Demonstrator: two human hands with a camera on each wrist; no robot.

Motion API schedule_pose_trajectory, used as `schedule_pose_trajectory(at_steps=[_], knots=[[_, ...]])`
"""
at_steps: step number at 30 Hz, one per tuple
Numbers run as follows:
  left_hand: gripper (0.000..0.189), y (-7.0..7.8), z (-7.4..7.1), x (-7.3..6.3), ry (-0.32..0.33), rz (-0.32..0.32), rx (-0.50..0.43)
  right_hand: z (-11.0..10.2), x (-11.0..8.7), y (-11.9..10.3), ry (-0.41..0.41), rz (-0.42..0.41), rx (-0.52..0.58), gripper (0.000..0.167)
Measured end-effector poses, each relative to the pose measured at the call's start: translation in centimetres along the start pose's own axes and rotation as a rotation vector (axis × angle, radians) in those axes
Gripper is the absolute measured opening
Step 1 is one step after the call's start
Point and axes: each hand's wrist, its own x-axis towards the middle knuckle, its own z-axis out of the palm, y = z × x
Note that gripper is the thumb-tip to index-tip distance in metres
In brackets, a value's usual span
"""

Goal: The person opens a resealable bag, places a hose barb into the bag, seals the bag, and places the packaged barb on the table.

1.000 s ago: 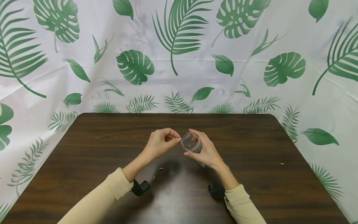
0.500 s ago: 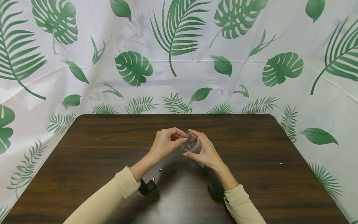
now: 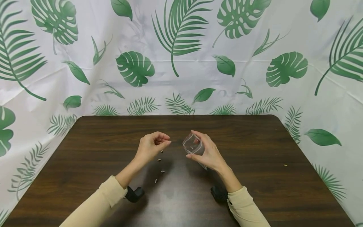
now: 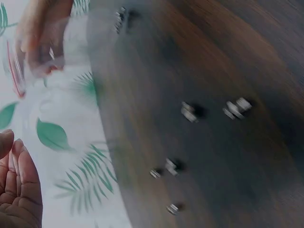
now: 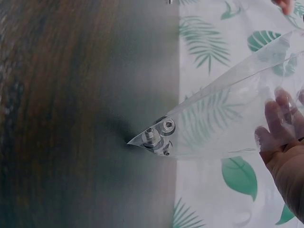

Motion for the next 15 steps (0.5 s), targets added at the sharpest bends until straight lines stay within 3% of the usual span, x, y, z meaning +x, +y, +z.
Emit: schedule_pose_trajectory(at_steps=[9,15], knots=[[0.015,-4.3,-1.6,-0.8,0.014,-0.106,0.122,0.0,0.0,0.0,-0.002,-0.001,-0.011,0.086],[0.015,-6.6,-1.9,-1.2,-0.013,-0.167,0.171,-0.1,0.0,-0.1,-0.006,0.000,-0.006,0.085]])
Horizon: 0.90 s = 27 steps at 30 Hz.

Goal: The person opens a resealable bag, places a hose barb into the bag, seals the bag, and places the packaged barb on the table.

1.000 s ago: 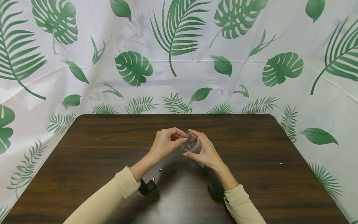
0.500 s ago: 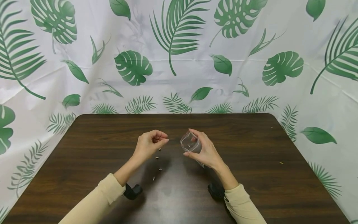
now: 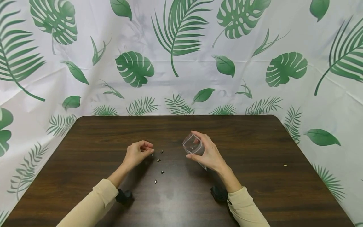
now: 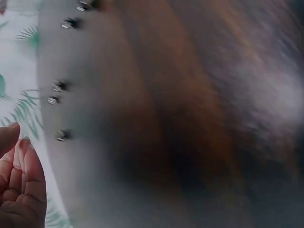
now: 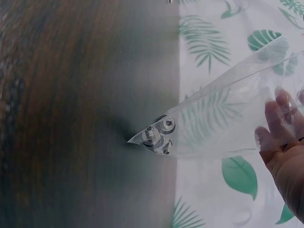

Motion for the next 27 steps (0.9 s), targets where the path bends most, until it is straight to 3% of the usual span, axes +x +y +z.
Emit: schedule_pose_trajectory(at_steps=[9,27], knots=[[0.013,-1.7,0.5,0.1,-0.061,-0.065,0.047,-0.1,0.0,0.1,-0.001,0.000,0.006,0.085],[0.007,-1.8,1.2,0.3,-0.035,-0.027,0.140,-0.2,-0.1,0.1,-0.001,0.002,0.002,0.084]])
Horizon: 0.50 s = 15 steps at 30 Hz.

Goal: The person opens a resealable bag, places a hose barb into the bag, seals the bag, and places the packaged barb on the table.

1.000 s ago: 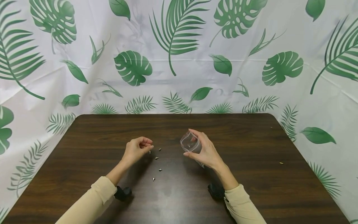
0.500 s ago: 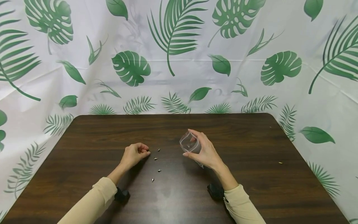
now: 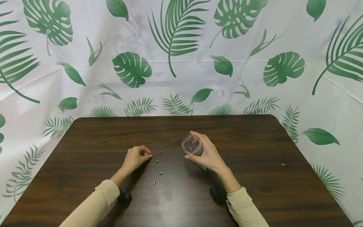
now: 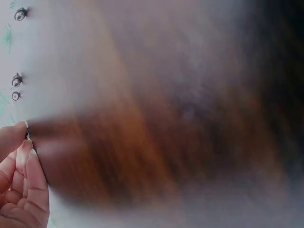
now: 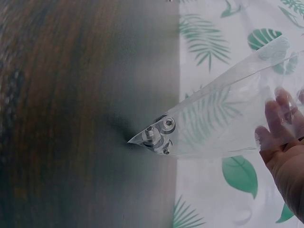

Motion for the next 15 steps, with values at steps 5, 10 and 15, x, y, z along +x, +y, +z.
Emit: schedule_pose_trajectory(at_steps=[5,10,15], knots=[[0.007,-0.07,-0.01,-0.05,0.011,0.004,0.007,0.07,0.05,0.00,0.001,-0.007,-0.001,0.084],[0.008,-0.03,-0.10,-0.08,0.023,0.000,0.003,0.05,0.03,-0.06,-0.002,-0.002,0.000,0.084],[0.009,0.42,-0.54,0.04,0.051,0.017,-0.032,0.06,0.02,-0.07,-0.007,0.005,0.011,0.083]])
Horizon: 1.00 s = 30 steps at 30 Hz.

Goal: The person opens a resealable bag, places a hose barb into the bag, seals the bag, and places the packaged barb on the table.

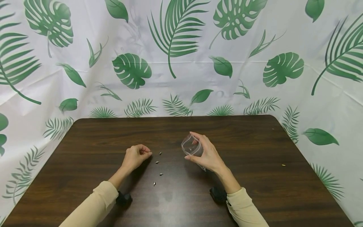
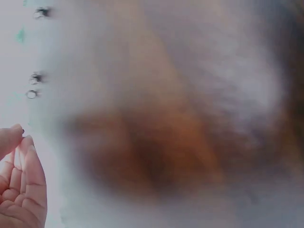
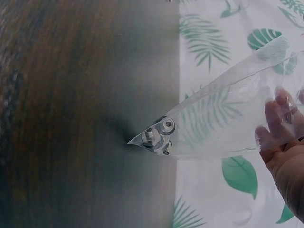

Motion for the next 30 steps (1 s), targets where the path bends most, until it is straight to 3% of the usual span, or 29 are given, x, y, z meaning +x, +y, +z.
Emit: schedule_pose_trajectory(at_steps=[6,15,20,25,30], knots=[[0.010,2.1,-0.3,0.3,0.015,0.030,-0.090,0.1,0.0,0.0,-0.001,0.002,-0.006,0.084],[0.009,8.0,-0.6,0.4,-0.052,0.145,-0.274,0.2,0.0,-0.1,0.006,-0.008,-0.008,0.084],[0.008,10.4,-0.3,0.4,-0.073,0.229,-0.318,0.3,0.1,-0.1,0.002,-0.016,0.005,0.084],[0.008,11.9,0.5,0.6,-0.082,0.311,-0.331,0.3,0.1,-0.1,-0.006,-0.015,0.014,0.083],[0.008,12.5,1.2,0.6,-0.087,0.349,-0.315,0.3,0.0,-0.2,-0.010,-0.012,0.013,0.082]])
